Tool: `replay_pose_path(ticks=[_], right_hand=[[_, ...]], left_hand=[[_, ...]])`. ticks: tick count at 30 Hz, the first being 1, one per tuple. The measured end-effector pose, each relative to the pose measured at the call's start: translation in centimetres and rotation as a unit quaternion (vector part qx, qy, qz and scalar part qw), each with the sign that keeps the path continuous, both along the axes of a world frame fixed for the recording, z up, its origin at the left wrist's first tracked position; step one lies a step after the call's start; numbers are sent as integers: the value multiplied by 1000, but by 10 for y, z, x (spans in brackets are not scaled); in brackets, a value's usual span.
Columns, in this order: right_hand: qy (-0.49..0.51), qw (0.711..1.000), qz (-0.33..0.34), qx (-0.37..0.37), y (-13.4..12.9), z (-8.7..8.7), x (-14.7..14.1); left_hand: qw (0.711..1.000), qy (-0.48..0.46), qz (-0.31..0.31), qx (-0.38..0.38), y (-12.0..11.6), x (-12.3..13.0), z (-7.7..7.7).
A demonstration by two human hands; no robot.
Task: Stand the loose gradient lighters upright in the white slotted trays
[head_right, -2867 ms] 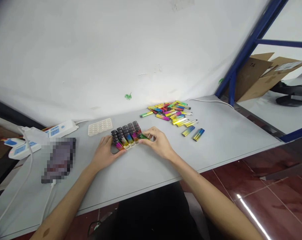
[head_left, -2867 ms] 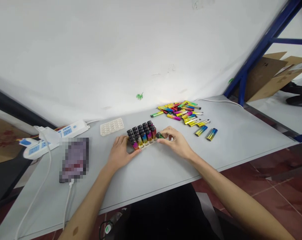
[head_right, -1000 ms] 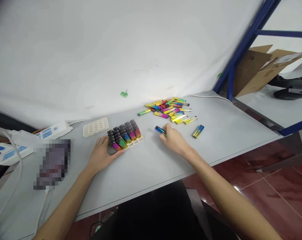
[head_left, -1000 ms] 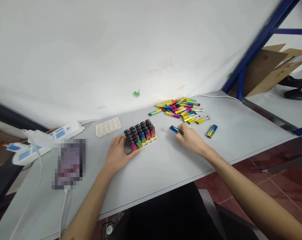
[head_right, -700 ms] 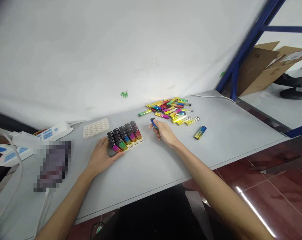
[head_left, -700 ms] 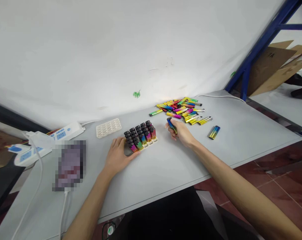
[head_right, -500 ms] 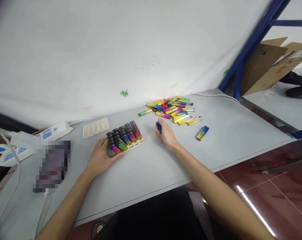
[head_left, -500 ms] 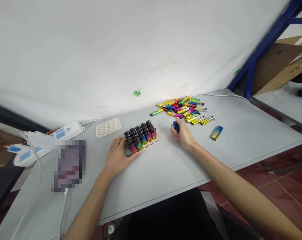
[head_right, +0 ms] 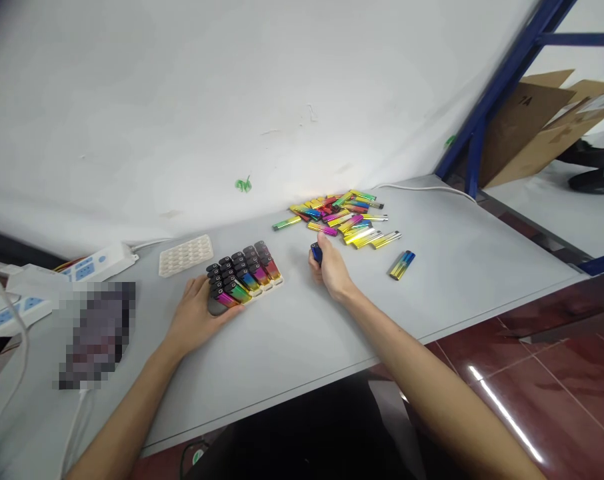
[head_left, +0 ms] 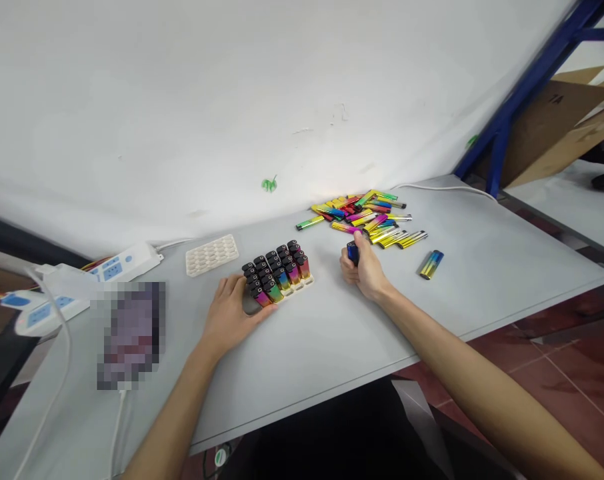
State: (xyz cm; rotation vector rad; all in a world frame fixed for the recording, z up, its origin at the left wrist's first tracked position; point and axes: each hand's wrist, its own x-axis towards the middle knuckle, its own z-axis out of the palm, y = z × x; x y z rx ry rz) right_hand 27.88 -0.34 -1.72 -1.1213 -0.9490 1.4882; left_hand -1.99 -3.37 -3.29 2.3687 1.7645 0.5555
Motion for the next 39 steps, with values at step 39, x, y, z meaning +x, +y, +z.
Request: replay_pose_path(ticks=[39], right_hand=[[-391,859,89,319,-31,19,-62]], left_hand=[[1000,-7,-7,6,2,-1,-4]])
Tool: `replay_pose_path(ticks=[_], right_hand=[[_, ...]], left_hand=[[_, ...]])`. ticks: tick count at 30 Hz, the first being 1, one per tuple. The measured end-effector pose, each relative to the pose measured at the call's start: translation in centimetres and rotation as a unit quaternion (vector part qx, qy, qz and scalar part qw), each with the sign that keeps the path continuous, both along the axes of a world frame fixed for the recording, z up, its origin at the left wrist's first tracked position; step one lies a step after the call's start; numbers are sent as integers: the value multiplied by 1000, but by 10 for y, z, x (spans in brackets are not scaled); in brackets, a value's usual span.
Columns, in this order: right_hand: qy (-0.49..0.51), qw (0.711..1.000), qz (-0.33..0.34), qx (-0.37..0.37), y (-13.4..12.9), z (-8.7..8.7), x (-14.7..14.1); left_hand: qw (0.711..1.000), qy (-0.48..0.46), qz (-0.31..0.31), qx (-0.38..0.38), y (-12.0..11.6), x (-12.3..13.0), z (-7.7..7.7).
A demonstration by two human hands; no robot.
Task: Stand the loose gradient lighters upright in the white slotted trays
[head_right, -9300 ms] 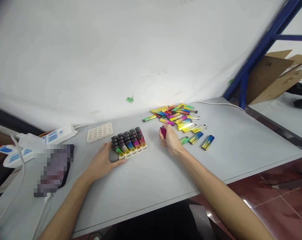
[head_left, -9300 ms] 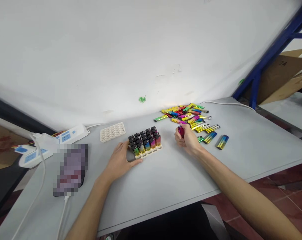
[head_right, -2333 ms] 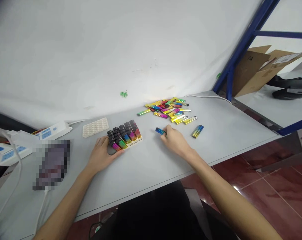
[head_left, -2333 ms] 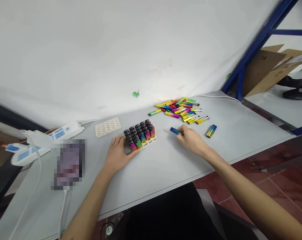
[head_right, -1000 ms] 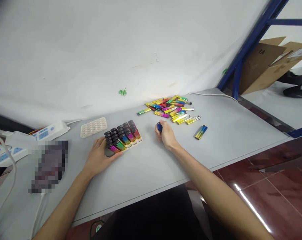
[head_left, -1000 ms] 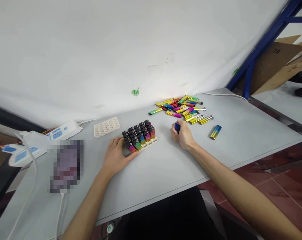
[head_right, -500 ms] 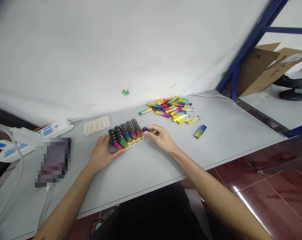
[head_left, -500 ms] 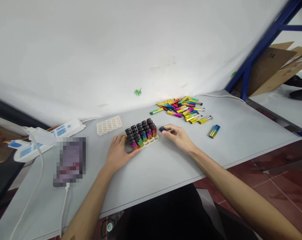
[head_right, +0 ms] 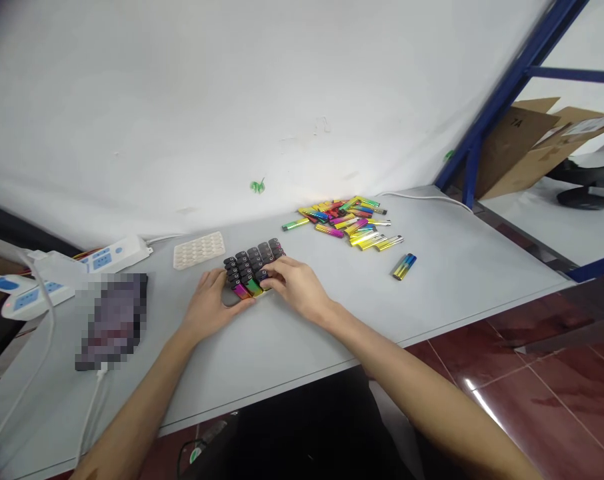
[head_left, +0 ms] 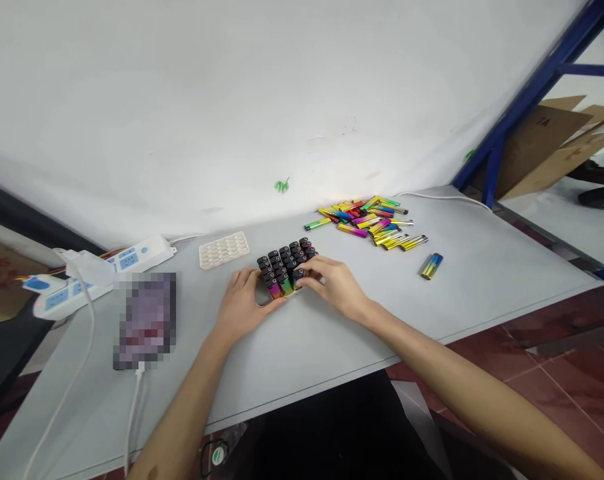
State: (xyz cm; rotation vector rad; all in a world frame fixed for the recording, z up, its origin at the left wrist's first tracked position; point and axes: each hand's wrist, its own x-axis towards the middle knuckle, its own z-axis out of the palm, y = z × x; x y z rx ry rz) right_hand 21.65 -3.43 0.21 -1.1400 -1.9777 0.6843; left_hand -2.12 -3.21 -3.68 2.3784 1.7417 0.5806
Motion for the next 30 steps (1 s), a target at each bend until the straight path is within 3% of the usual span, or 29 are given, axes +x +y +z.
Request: replay_pose_path(ticks=[5,10,17,21,26,30], right_hand=[[-174,984,-33,0,-3,16,-2],[-343,939,-33,4,-7,35,-8],[-421,906,-28,-41,-12,47,-9],[-430,892,-125,-67,-7,50,25],[-461,822,-327,-69,11,36,103],[-504,784,-354,-80,15,12,150]], left_hand=[[1000,-8,-3,-1,0,0,0],[1000,-10,-4,-4,0,0,1],[1000,-12,-5,-5,0,0,1],[1000,-15,-5,-5,1,-1,0],[1000,-7,-5,4,1,-2,-1],[1000,2,-5,6,1,-1,0]])
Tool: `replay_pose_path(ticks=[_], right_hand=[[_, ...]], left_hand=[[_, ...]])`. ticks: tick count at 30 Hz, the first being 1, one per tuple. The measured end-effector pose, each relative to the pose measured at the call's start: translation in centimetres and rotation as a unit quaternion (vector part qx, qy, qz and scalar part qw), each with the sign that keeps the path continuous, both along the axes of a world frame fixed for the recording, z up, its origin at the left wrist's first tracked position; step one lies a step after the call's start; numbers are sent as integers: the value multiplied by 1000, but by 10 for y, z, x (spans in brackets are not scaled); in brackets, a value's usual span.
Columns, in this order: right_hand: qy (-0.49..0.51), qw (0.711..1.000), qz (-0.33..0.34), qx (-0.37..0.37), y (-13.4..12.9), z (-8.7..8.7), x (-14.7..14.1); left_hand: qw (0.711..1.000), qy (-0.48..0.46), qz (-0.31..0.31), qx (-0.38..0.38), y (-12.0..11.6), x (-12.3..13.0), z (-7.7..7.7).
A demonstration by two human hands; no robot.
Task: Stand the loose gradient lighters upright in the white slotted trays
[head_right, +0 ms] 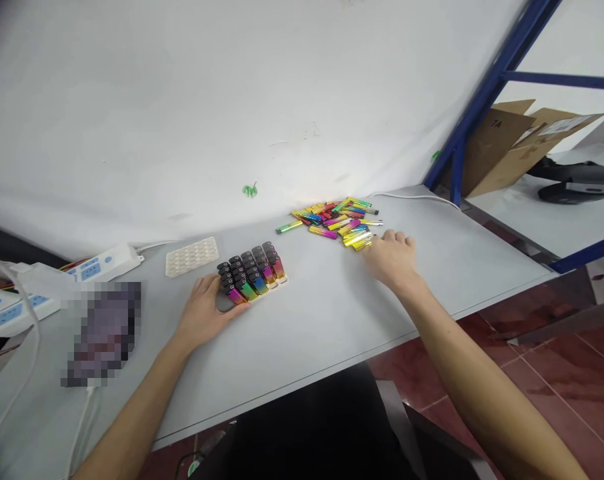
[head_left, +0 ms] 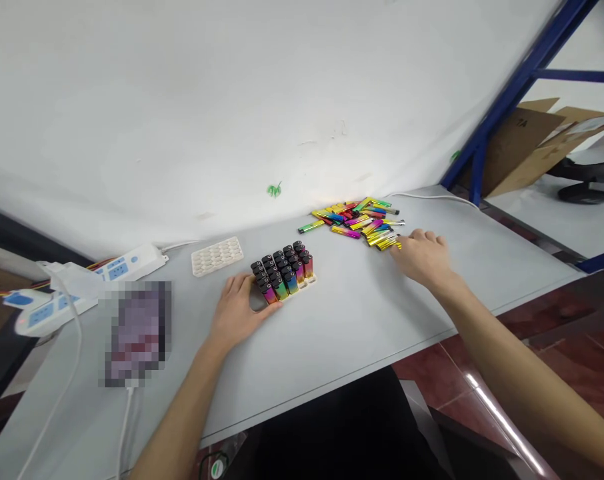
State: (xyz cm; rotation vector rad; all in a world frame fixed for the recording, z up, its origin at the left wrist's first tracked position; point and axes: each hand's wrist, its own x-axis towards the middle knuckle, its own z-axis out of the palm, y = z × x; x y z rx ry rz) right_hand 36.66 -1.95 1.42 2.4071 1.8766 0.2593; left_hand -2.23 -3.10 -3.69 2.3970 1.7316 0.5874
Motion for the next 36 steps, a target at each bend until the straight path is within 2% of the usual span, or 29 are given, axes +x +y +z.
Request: replay_pose_path(ticks=[3,8,12,16,21,25,28,30,34,36], right_hand=[[41,999,2,-7,-12,-12,6],[153,988,15,10,-35,-15,-14],[194,981,-3,8,-37,-17,-24],[218,976,-13,20,-35,-21,-22],[247,967,60,-11,-34,-21,-23],[329,930,161,11,-26,-20,-35],[419,883,213,14,-17,-20,-47],[471,853,225,12,-10,-19,-56],[535,814,226,20,0,-18,-74],[584,780,224,26,3,-22,-81]], left_hand=[[1000,0,-2,0,0,0,0],[1000,3,-5,4,0,-1,-1],[1000,-1,-3,5,-1,-1,1],[1000,0,-5,4,-1,0,2],[1000,-4,-6,3,-2,0,2],[1000,1,0,-6,-2,0,2],[1000,-1,1,-8,-1,0,3],[1000,-1,0,-9,-1,0,3],[1000,-4,3,-12,-2,1,4],[1000,-6,2,-11,-2,1,4]])
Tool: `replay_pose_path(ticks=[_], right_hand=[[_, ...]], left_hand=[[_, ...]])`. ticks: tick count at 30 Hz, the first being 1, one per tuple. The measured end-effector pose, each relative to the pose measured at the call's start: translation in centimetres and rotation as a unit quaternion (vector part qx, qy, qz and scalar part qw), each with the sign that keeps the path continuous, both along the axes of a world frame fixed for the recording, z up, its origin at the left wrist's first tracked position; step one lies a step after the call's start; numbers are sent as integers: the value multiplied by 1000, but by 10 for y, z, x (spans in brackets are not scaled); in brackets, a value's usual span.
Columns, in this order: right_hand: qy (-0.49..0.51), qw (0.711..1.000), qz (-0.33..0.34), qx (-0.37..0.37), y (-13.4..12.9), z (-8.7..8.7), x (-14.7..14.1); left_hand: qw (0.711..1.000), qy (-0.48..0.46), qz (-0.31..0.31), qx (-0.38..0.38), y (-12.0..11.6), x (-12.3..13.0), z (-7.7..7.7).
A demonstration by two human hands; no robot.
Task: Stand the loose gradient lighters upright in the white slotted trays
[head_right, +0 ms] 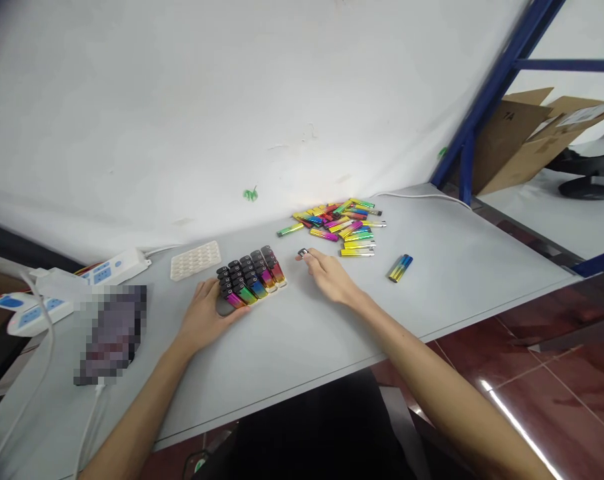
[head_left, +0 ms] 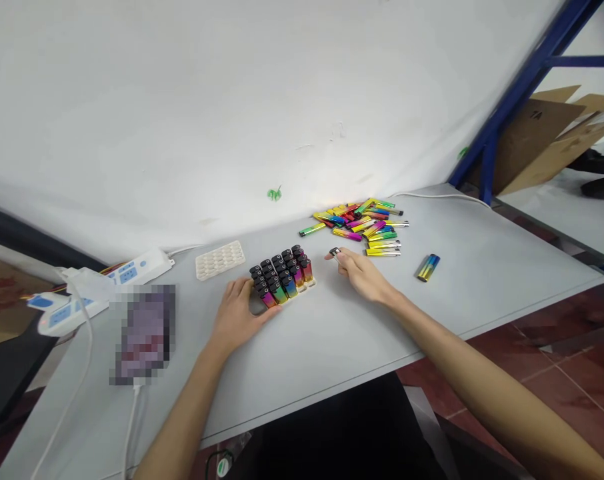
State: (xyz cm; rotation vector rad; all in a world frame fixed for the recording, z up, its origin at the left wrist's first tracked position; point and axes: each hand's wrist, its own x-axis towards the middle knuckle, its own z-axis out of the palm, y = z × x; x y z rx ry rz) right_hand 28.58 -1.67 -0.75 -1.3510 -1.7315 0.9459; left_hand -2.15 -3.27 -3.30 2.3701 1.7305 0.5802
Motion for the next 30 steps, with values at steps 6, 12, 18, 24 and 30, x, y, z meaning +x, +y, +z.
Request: replay_pose_path(ticks=[6,12,18,24,30], right_hand=[[195,979,11,-66,-1,-12,-7],[260,957,-1,-127,-6,-12,-6],[304,936,-59,-165,-2,-16,-5],[333,924,-66,-177,-2,-15,-6],[317,932,-68,-164,-2,-15,-6]], left_hand=[[1000,2,1,1,0,0,0],[1000,6,0,-1,0,0,0],[1000,9,3,1,0,-1,-2],[1000,10,2,4,0,-1,-1],[1000,22,5,7,0,0,-2]])
